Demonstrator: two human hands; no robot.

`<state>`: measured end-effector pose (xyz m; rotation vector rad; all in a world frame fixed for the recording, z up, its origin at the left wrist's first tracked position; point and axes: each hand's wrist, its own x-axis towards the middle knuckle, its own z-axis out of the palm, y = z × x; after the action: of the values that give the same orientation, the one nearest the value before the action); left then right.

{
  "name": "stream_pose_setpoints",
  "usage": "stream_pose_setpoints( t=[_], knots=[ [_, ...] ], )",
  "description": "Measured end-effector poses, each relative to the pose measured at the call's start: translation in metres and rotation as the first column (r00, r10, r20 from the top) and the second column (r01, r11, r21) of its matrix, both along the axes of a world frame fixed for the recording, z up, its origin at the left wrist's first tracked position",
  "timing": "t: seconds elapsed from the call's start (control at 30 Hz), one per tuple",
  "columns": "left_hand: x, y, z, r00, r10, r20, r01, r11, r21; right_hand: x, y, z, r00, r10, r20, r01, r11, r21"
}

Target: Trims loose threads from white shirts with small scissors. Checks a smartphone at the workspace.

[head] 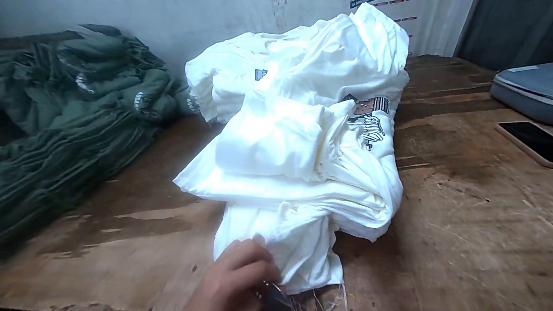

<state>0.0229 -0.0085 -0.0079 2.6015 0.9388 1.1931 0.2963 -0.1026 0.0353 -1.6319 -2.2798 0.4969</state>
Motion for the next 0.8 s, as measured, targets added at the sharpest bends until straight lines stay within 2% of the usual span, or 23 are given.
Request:
stream_pose_setpoints(
  t=[0.07, 0.13, 0.2, 0.23, 0.3, 0.37, 0.43, 0.47, 0.57, 0.63, 0.7, 0.8],
  knots=[
    [-0.004, 0.0, 0.002, 0.99, -0.032, 0.141, 0.031, 0.999, 0.011, -0.031, 0.014, -0.007, 0.961, -0.105, -0.255, 0.181, 0.937, 0.299],
    [-0.001, -0.001, 0.009, 0.969, -0.052, 0.24, 0.047, 0.999, 0.025, -0.064, 0.039, -0.021, 0.903, -0.101, -0.417, 0.325, 0.797, 0.509],
    [0.003, -0.005, 0.018, 0.957, -0.059, 0.285, 0.061, 0.998, 0.003, -0.084, 0.068, -0.037, 0.874, -0.077, -0.481, 0.404, 0.665, 0.628],
    [0.004, -0.007, 0.023, 0.955, -0.066, 0.289, 0.074, 0.997, -0.016, -0.085, 0.076, -0.04, 0.858, -0.041, -0.512, 0.417, 0.639, 0.647],
    [0.001, -0.008, 0.028, 0.977, -0.092, 0.191, 0.107, 0.992, -0.066, -0.066, 0.074, -0.037, 0.839, 0.098, -0.535, 0.343, 0.668, 0.66],
    [-0.002, -0.008, 0.024, 0.993, -0.113, -0.026, 0.109, 0.988, -0.108, -0.032, 0.054, -0.034, 0.87, 0.24, -0.431, 0.118, 0.748, 0.654],
    [0.003, -0.01, 0.016, 0.986, -0.048, -0.163, 0.031, 0.994, -0.103, -0.003, 0.037, -0.034, 0.923, 0.252, -0.292, -0.043, 0.821, 0.57],
    [0.006, -0.012, 0.014, 0.987, -0.013, -0.16, -0.006, 0.993, -0.115, 0.006, 0.032, -0.032, 0.94, 0.229, -0.252, -0.071, 0.855, 0.513],
    [0.016, -0.018, 0.016, 0.997, 0.076, -0.008, -0.076, 0.979, -0.19, 0.015, 0.023, -0.026, 0.971, 0.106, -0.215, 0.012, 0.876, 0.482],
    [0.031, -0.022, 0.018, 0.983, 0.164, 0.085, -0.148, 0.975, -0.165, 0.006, 0.025, -0.022, 0.963, 0.023, -0.267, 0.102, 0.89, 0.445],
    [0.046, -0.025, 0.018, 0.961, 0.253, 0.111, -0.245, 0.966, -0.083, -0.008, 0.03, -0.023, 0.926, -0.061, -0.372, 0.205, 0.909, 0.362],
    [0.057, -0.031, 0.015, 0.948, 0.316, 0.039, -0.319, 0.942, 0.104, -0.02, 0.036, -0.036, 0.874, -0.15, -0.462, 0.316, 0.898, 0.306]
  ],
)
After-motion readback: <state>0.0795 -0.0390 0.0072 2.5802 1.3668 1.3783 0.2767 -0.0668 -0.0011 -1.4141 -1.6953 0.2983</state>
